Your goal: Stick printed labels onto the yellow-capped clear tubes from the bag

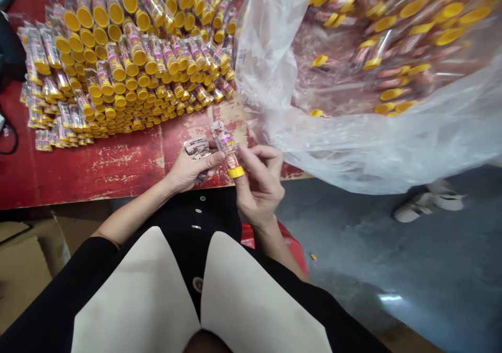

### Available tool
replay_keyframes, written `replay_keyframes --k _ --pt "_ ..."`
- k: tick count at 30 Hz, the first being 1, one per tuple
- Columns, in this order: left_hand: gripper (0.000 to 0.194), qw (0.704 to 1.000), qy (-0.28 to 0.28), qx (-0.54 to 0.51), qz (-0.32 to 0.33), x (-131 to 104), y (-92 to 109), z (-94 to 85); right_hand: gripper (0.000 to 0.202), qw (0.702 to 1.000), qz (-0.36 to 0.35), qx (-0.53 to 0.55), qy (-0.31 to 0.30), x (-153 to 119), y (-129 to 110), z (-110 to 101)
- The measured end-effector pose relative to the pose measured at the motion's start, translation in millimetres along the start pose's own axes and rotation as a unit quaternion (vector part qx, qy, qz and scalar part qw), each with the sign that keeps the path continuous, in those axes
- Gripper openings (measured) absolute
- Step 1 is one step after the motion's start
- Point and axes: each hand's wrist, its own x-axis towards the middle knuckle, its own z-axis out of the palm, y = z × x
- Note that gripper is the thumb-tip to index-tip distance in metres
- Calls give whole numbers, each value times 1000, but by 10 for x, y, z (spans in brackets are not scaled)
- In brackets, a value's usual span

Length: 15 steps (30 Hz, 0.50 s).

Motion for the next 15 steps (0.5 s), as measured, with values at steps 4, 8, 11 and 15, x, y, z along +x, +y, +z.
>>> replay_keyframes --k 4,8,11,15 --pt "45 1000 6 0 2 -42 -40 24 35 996 0 -11 86 68 -21 111" --pt "44 1000 22 -6 2 -73 -88 43 18 989 22 -37 138 131 -29 181" --pt "44 999 26 -17 5 -76 -100 38 14 988 32 -36 147 160 -36 213" --pt "44 999 23 -21 16 -70 -97 -11 15 989 25 -12 148 170 -38 271"
